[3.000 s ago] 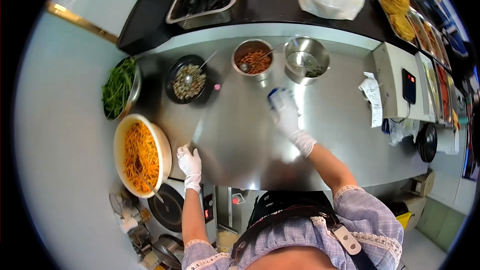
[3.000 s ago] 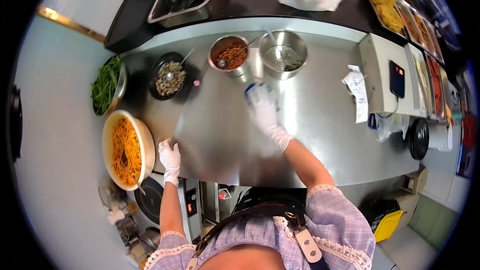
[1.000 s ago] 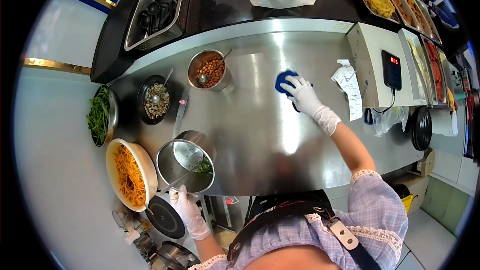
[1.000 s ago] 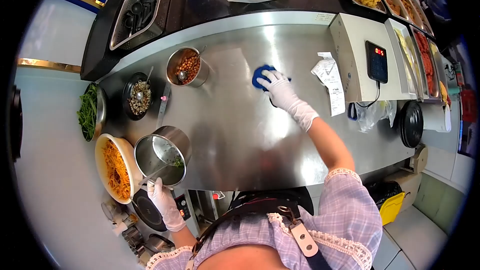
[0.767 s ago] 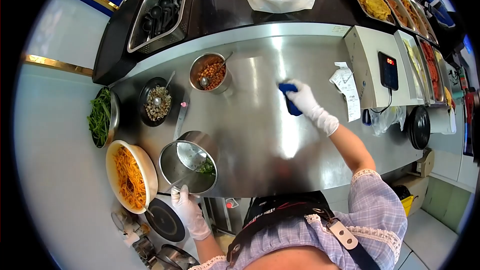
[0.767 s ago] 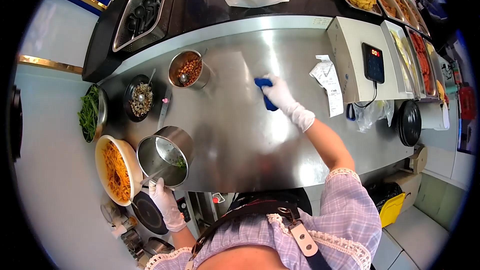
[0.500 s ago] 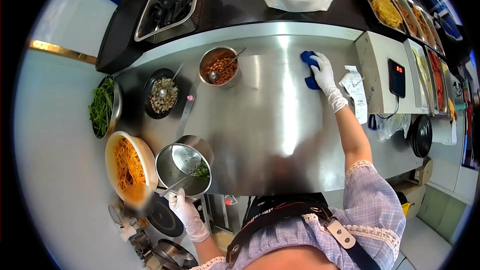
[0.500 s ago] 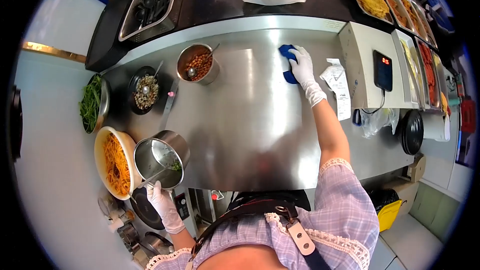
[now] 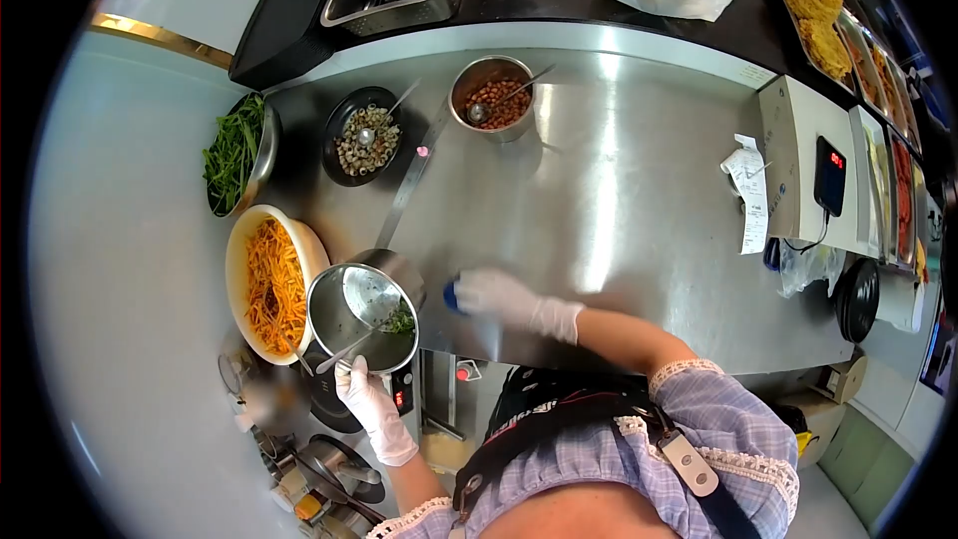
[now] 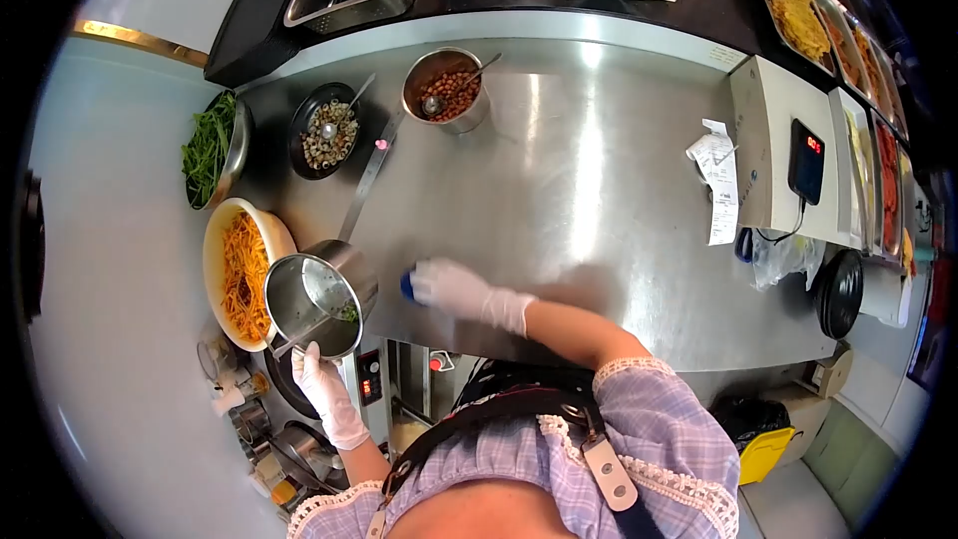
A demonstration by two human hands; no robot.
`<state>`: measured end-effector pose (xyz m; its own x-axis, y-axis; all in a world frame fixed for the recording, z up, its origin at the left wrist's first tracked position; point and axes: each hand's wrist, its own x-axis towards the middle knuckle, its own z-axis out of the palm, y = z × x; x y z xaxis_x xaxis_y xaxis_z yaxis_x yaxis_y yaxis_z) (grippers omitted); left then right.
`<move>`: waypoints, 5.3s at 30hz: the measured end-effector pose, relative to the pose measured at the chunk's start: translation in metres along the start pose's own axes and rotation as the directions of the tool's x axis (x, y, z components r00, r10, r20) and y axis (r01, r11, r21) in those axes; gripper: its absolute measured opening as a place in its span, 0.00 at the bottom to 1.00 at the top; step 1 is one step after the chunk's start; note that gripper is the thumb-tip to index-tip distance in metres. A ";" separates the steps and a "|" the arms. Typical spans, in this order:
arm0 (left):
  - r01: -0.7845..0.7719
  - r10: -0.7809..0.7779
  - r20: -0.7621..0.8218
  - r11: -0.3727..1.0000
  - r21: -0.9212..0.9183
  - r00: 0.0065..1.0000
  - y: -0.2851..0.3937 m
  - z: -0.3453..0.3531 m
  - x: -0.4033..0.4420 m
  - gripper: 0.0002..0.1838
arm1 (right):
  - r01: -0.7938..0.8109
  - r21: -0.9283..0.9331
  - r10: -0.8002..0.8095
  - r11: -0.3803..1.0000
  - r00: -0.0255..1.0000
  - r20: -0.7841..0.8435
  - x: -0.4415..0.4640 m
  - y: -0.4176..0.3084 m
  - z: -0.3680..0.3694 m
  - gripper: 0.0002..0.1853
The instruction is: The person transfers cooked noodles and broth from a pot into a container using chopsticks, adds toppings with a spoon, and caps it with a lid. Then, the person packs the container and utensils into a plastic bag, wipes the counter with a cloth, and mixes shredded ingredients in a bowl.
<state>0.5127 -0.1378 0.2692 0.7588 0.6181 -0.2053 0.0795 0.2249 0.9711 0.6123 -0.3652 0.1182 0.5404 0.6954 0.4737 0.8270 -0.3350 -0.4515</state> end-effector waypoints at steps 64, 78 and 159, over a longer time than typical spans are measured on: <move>0.264 -0.421 0.581 0.904 0.337 0.697 -0.115 0.264 -0.004 0.03 | -0.963 -0.008 0.496 -0.269 -0.131 -0.859 -0.417 -0.077 -0.229 0.20; 0.302 -0.450 0.609 0.892 0.335 0.653 -0.116 0.278 -0.041 0.14 | -0.965 0.154 0.426 -0.214 -0.234 -0.874 -0.394 -0.072 -0.215 0.18; 0.136 -0.568 0.784 0.823 0.552 0.250 -0.188 0.231 -0.207 0.16 | -0.247 0.811 0.833 -0.531 0.026 0.553 -0.279 -0.068 -0.202 0.21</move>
<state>0.4902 -0.4825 0.1572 0.6518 -0.5638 -0.5072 0.5255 -0.1464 0.8381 0.4364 -0.6646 0.1694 0.6166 0.0909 -0.7820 -0.6984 0.5216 -0.4901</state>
